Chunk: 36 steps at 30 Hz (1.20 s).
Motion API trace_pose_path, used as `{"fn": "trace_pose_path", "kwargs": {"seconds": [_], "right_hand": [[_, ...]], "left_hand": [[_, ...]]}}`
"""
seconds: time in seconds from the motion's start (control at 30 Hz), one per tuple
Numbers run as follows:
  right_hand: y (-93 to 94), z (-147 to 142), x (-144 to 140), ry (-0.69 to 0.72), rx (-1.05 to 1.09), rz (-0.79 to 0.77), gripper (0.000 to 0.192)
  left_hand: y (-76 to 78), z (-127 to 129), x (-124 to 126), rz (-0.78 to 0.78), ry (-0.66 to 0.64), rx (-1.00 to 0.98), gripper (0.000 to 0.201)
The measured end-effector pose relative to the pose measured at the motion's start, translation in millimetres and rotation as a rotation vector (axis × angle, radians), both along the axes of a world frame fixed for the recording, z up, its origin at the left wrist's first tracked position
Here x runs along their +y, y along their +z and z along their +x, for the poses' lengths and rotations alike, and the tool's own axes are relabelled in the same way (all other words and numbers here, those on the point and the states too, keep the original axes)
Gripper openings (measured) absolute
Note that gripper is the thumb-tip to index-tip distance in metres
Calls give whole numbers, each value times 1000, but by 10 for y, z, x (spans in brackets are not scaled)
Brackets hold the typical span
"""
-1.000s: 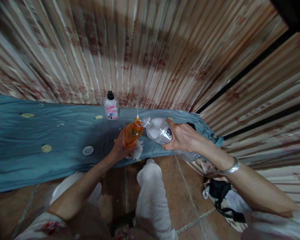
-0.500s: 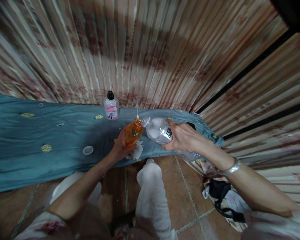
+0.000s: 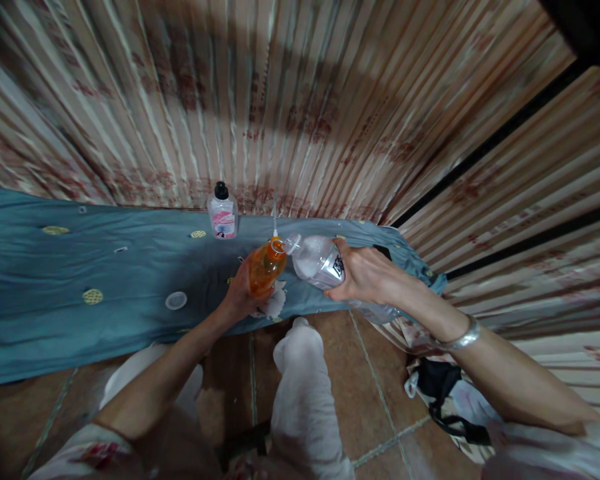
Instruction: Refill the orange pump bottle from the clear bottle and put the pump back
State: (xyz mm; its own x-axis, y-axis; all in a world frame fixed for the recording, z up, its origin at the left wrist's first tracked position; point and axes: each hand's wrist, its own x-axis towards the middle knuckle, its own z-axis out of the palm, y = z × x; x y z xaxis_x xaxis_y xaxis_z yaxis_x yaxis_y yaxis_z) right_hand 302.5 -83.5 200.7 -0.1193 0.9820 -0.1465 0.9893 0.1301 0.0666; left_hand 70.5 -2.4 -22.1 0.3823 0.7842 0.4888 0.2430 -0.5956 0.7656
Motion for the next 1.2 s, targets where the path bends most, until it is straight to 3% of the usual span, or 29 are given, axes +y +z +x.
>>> {"fn": "trace_pose_path", "kwargs": {"seconds": [0.83,1.2], "right_hand": [[4,-17,2,-17,-41,-11,76],[-23,4,2,7,-24,13,74]], "left_hand": [[0,3,-2,12,-17,-34,90],[-70,-1,17,6,-17,-38,92]]}}
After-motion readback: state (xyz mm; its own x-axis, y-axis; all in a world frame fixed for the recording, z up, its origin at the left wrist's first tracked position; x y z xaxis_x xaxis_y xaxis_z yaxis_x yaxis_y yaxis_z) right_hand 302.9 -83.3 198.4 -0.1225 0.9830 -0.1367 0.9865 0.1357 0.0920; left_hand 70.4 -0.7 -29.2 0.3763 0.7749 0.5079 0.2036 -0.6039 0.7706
